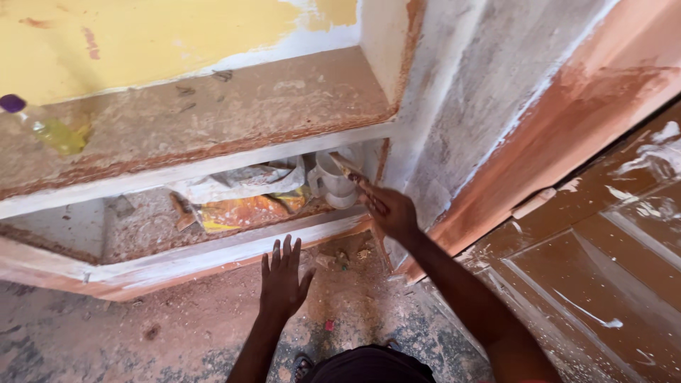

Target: The person paints the interior surfaces of a built-in wall niche with white paint using a brush. They repeatedly dip the brush into a small container and apply paint to the vertical sides and horizontal shelf surfaces.

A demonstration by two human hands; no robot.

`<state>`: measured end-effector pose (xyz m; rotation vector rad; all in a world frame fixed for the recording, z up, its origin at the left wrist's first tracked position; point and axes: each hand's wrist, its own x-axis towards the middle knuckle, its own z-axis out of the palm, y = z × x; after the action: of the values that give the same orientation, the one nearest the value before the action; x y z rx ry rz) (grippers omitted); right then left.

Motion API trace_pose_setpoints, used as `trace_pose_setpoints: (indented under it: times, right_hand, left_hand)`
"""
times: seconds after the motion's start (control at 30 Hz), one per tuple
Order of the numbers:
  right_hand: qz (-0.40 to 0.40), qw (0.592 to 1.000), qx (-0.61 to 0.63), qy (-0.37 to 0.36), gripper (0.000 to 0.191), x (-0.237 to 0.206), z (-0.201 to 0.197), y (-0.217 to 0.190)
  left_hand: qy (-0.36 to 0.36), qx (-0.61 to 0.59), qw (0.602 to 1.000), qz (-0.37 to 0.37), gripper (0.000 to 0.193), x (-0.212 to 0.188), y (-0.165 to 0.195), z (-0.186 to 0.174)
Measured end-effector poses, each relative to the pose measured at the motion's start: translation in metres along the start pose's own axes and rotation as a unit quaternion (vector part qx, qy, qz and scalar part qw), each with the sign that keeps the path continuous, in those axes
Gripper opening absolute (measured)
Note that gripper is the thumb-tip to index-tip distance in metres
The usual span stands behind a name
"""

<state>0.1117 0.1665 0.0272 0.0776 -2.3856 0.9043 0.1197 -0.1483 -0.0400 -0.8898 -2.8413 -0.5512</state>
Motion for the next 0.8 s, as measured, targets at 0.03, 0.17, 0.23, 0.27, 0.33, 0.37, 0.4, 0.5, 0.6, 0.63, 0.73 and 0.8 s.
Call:
trace_pose_setpoints:
  times: [0.03, 0.17, 0.23, 0.27, 0.33, 0.37, 0.4, 0.5, 0.6, 0.63, 0.73, 0.8]
  right_hand:
    - [0.003, 0.999, -0.025, -0.021, 0.037, 0.013, 0.001, 0.002]
    - [0.041, 0.993, -0.061, -0.097, 0.032, 0.056, 0.009, 0.010]
    - [0.055, 0.990, -0.036, -0.121, 0.028, 0.073, 0.017, 0.017]
    - [0.054, 0.990, -0.018, -0.127, 0.025, 0.082, 0.023, 0.020]
    - [0.035, 0.990, 0.002, -0.136, 0.022, 0.096, 0.035, 0.028]
    - [0.018, 0.990, 0.005, -0.139, 0.021, 0.102, 0.041, 0.032]
    - [0.001, 0.990, 0.007, -0.141, 0.019, 0.107, 0.046, 0.036]
    - [0.033, 0.986, -0.073, -0.145, 0.024, 0.118, 0.062, 0.043]
    - [0.045, 0.975, -0.141, -0.166, 0.036, 0.128, 0.074, 0.047]
    - [0.054, 0.971, -0.147, -0.179, 0.035, 0.130, 0.077, 0.048]
    - [0.088, 0.961, -0.151, -0.214, 0.032, 0.136, 0.082, 0.049]
    - [0.116, 0.957, -0.138, -0.226, 0.032, 0.140, 0.083, 0.051]
  left_hand:
    - [0.008, 0.005, 1.000, -0.003, 0.078, 0.002, -0.004, -0.005]
    - [0.029, -0.006, 1.000, -0.004, 0.078, 0.019, -0.006, -0.021]
    - [0.007, -0.014, 1.000, -0.013, 0.078, 0.032, -0.004, -0.023]
    - [-0.003, -0.017, 1.000, -0.017, 0.078, 0.039, -0.002, -0.023]
    - [0.006, -0.018, 1.000, -0.005, 0.078, 0.052, 0.000, -0.021]
    - [0.010, -0.018, 1.000, 0.001, 0.078, 0.056, 0.002, -0.019]
    - [0.012, -0.022, 1.000, 0.006, 0.077, 0.059, 0.003, -0.017]
    - [0.001, -0.032, 0.999, 0.017, 0.076, 0.070, 0.006, -0.010]
    - [-0.033, -0.042, 0.999, 0.008, 0.077, 0.074, 0.009, -0.005]
    - [-0.037, -0.047, 0.998, 0.001, 0.077, 0.074, 0.009, -0.004]
    - [-0.020, -0.060, 0.998, 0.007, 0.077, 0.073, 0.006, -0.003]
    - [-0.004, -0.062, 0.998, 0.014, 0.077, 0.074, 0.003, -0.004]
